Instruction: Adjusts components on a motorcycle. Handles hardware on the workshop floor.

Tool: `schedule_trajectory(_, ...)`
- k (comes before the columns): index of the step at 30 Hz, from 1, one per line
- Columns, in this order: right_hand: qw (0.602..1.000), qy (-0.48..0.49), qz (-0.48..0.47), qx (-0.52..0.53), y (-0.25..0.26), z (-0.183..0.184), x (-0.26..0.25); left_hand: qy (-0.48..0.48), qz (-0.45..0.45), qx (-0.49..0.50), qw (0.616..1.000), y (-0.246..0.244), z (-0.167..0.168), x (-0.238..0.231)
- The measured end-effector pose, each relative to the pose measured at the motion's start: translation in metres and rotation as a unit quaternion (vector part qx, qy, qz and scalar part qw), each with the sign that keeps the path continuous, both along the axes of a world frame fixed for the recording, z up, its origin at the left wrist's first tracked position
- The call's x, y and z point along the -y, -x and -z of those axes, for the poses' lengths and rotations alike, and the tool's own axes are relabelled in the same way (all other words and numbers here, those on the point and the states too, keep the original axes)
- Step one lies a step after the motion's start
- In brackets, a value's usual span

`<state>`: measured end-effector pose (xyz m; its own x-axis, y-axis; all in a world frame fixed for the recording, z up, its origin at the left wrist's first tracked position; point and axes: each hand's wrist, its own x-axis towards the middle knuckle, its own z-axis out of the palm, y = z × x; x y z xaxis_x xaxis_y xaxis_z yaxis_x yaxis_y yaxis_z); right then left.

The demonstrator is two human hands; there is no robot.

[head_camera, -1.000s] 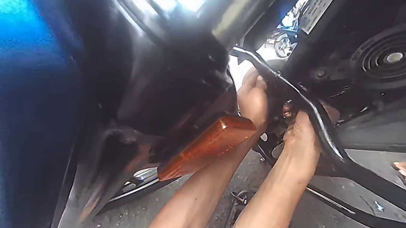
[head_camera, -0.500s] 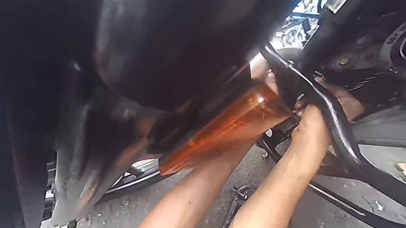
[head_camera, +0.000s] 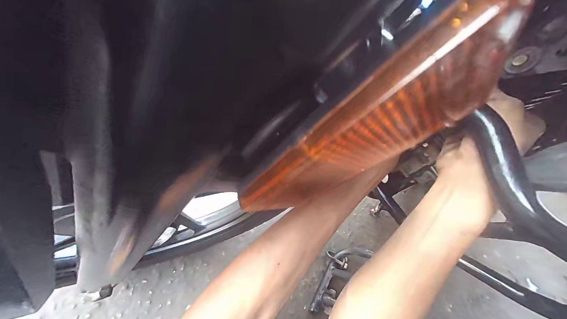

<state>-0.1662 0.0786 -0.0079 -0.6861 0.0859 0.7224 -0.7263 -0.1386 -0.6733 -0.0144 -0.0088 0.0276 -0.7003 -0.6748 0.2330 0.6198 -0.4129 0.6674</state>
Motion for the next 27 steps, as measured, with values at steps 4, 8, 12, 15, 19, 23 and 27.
schedule_trajectory(4, 0.997, 0.021, -0.046, 0.060, 0.038, 0.013, -0.011, 0.129, -0.156, -0.210, 0.956, 0.141, 0.098, 0.031)
schedule_trajectory(8, 0.995, 0.012, -0.067, 0.073, 0.034, 0.015, -0.013, 0.047, -0.130, -0.099, 0.985, 0.163, 0.102, 0.031)
schedule_trajectory(12, 0.989, -0.003, -0.127, 0.073, 0.016, 0.013, -0.017, 0.051, -0.164, -0.092, 0.981, 0.163, 0.097, 0.028)
schedule_trajectory(15, 0.983, -0.061, -0.026, 0.170, -0.038, -0.010, -0.005, 0.037, -0.157, -0.121, 0.979, 0.161, 0.098, 0.028)
schedule_trajectory(19, 0.990, -0.061, -0.071, 0.107, 0.014, 0.011, -0.020, 0.023, -0.156, -0.138, 0.978, 0.163, 0.098, 0.028)
schedule_trajectory(23, 0.989, -0.046, -0.097, 0.100, 0.027, 0.014, -0.020, 0.004, -0.154, -0.141, 0.978, 0.163, 0.094, 0.025)
schedule_trajectory(27, 0.989, -0.055, -0.111, 0.078, 0.025, 0.013, -0.022, 0.016, -0.141, -0.139, 0.980, 0.165, 0.095, 0.024)
